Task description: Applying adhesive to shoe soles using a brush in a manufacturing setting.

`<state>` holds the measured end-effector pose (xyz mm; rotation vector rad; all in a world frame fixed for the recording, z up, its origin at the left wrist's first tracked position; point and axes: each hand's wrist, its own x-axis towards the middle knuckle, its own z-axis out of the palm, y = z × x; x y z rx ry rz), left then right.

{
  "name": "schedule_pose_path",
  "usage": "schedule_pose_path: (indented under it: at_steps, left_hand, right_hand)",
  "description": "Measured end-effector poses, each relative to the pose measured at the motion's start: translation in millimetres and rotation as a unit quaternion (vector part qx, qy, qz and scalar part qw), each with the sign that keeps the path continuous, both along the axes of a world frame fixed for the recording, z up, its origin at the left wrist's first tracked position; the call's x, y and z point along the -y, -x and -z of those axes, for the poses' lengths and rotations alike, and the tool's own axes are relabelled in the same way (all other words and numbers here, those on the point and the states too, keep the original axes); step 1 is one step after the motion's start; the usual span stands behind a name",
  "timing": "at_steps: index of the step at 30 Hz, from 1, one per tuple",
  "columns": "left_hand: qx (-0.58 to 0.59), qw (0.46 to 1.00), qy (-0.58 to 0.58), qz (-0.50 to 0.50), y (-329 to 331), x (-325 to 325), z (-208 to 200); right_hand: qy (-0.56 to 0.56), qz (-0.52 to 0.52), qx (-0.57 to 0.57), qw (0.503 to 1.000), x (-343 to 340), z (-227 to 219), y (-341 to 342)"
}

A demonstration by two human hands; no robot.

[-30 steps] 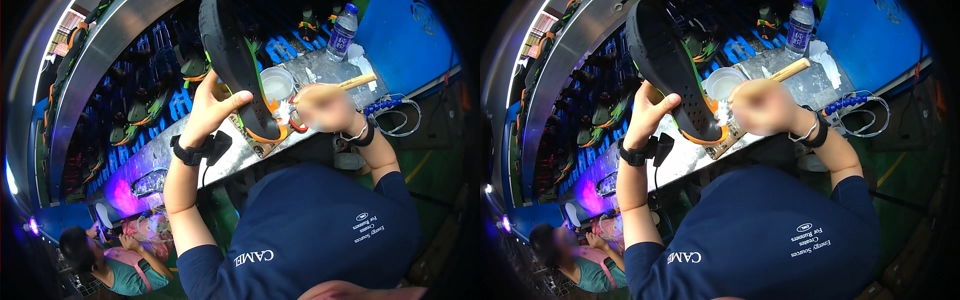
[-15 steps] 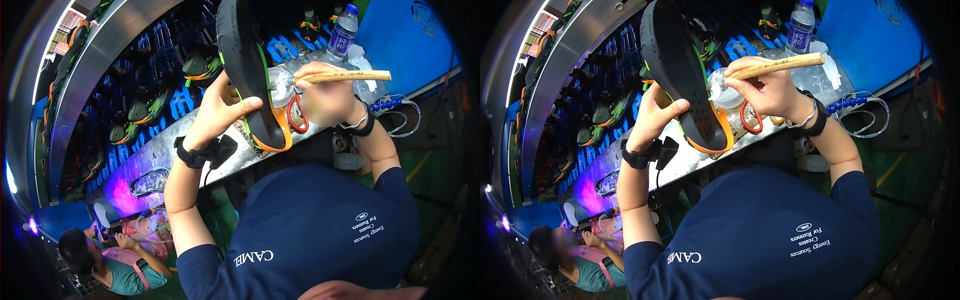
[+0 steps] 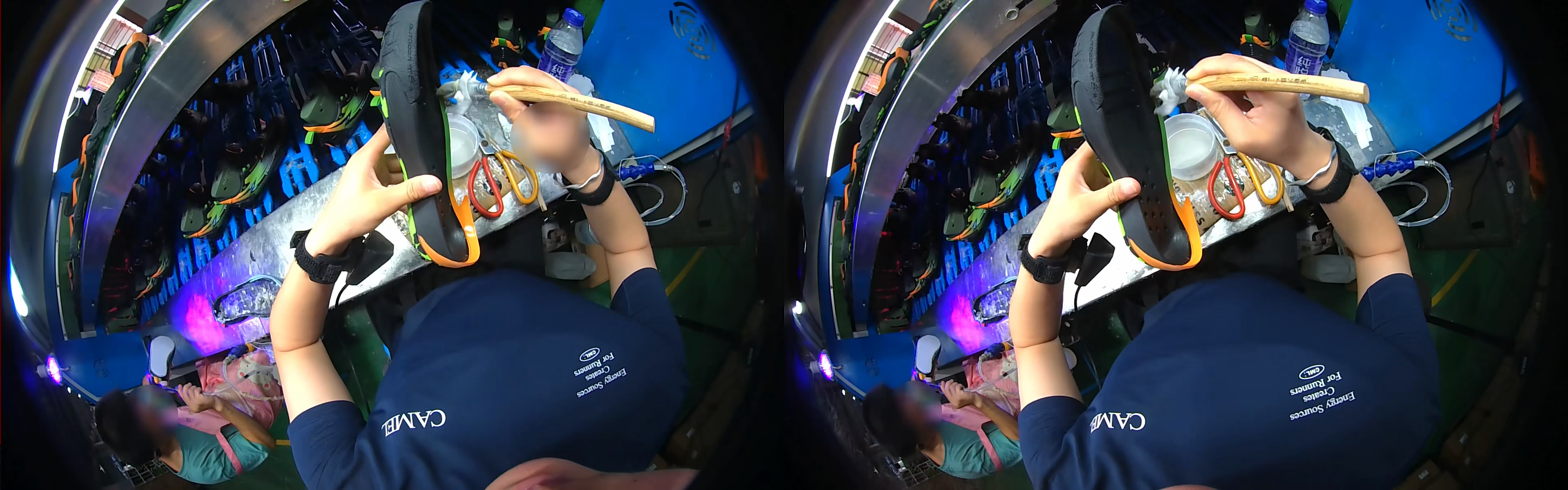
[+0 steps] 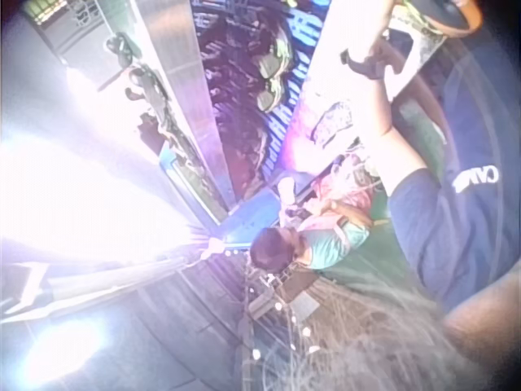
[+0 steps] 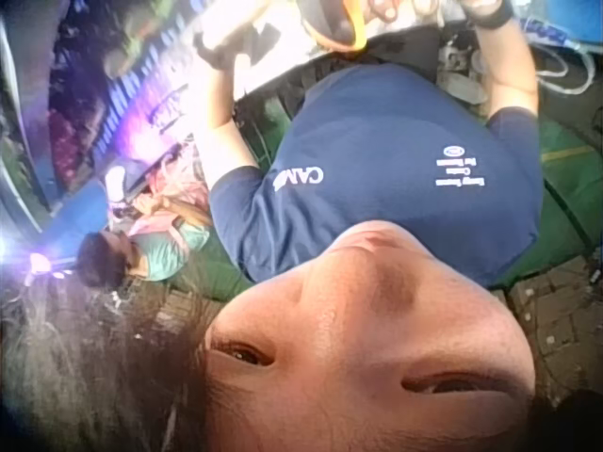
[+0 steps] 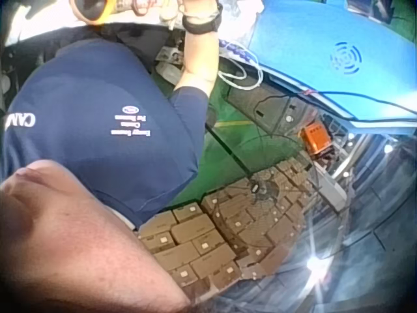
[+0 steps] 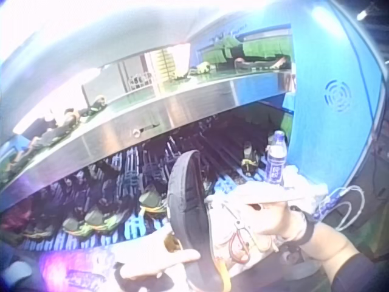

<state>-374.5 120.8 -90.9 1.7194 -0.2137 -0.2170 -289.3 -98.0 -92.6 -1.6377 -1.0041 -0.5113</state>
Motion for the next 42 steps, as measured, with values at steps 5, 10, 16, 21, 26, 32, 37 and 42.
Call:
schedule_pose_path:
  at_steps: [5,10,16,21,26,32,37,42]
  left_hand:
    - [0.027,0.999,0.039,0.002,0.1,5.0,-1.9]
    - [0.004,1.000,0.015,-0.011,-1.0,4.4,-8.1]
    - [0.022,0.999,-0.014,-0.027,-5.9,6.0,-15.8]
    - [0.025,0.999,-0.013,-0.029,-10.9,8.7,-21.8]
    - [0.039,0.998,-0.022,-0.032,-12.4,13.1,-25.7]
    - [0.030,0.998,-0.047,-0.030,-22.9,23.4,-23.1]
    - [0.017,0.996,-0.083,-0.016,-27.2,32.6,-22.5]
    - [0.013,0.997,-0.052,-0.059,-26.1,48.6,-25.6]
  right_hand:
    - [0.001,0.011,0.094,0.996,-0.3,-2.9,-2.6]
    - [0.009,-0.010,0.090,0.996,-2.6,4.4,0.8]
    - [0.045,-0.043,0.071,0.996,4.3,19.3,20.5]
    - [0.050,-0.077,0.013,0.996,10.7,27.9,37.4]
    - [0.070,-0.093,-0.023,0.993,22.4,32.4,50.5]
    - [0.049,-0.120,-0.064,0.989,36.8,40.8,45.5]
    - [-0.028,-0.078,-0.112,0.990,47.0,49.5,35.2]
    - [-0.226,-0.075,-0.264,0.935,90.8,63.0,40.5]
